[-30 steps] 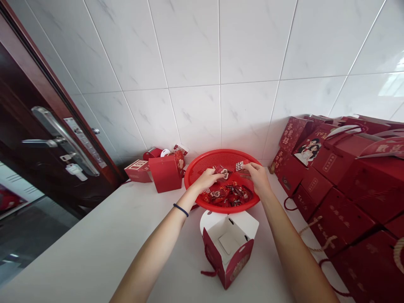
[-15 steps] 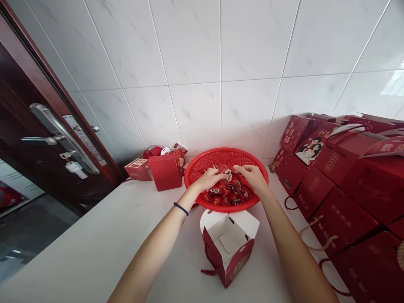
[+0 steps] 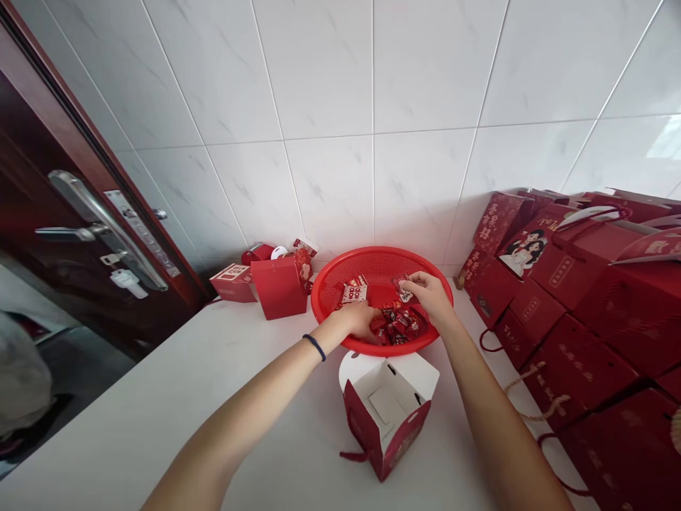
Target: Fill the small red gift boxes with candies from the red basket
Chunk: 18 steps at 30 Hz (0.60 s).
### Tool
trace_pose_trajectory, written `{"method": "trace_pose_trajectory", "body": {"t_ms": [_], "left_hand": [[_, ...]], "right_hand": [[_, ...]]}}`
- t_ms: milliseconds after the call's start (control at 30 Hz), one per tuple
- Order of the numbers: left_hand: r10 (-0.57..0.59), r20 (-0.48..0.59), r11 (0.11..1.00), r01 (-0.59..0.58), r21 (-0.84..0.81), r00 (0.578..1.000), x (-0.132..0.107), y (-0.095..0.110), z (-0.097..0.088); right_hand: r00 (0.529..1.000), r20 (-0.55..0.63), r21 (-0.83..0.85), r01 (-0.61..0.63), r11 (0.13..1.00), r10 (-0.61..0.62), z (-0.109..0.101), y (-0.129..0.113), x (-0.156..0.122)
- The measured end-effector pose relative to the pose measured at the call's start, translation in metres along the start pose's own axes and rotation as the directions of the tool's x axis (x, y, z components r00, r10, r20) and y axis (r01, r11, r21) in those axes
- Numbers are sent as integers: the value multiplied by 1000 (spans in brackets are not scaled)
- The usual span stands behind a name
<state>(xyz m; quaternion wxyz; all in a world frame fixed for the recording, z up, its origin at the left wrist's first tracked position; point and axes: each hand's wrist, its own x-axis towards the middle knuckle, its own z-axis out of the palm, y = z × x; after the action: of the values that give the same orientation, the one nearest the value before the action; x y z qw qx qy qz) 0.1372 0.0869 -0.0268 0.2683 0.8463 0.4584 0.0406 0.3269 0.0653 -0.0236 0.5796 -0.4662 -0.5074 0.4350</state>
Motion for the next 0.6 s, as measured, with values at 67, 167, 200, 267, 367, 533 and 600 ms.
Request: {"method": "trace_pose_trajectory", "body": {"t_ms": [67, 167, 200, 267, 367, 533, 600], "left_hand": [[-29, -4, 999, 29, 23, 1000, 3, -1, 0], [-16, 9, 1000, 15, 6, 1000, 4, -2, -3], [-11, 7, 1000, 11, -4, 1000, 4, -2, -4], [-3, -18, 1000, 2, -29, 1000, 3, -1, -6], [10, -84, 997, -17, -78, 996, 2, 1, -8], [-8, -173, 990, -17, -143, 985, 2, 5, -9], [-29, -216, 986, -8, -167, 976, 2, 5, -9]], "right_hand": [[1000, 3, 13, -21, 1000, 21, 0, 0, 0], [1000, -1, 35, -30, 999, 30, 0, -1, -1], [999, -3, 45, -33, 998, 33, 0, -1, -1], [999, -7, 62, -38, 997, 39, 0, -2, -1], [999, -3, 81, -45, 996, 45, -1, -3, 0], [999, 17, 95, -44, 995, 42, -2, -4, 0], [999, 21, 103, -42, 994, 40, -1, -4, -1]]}}
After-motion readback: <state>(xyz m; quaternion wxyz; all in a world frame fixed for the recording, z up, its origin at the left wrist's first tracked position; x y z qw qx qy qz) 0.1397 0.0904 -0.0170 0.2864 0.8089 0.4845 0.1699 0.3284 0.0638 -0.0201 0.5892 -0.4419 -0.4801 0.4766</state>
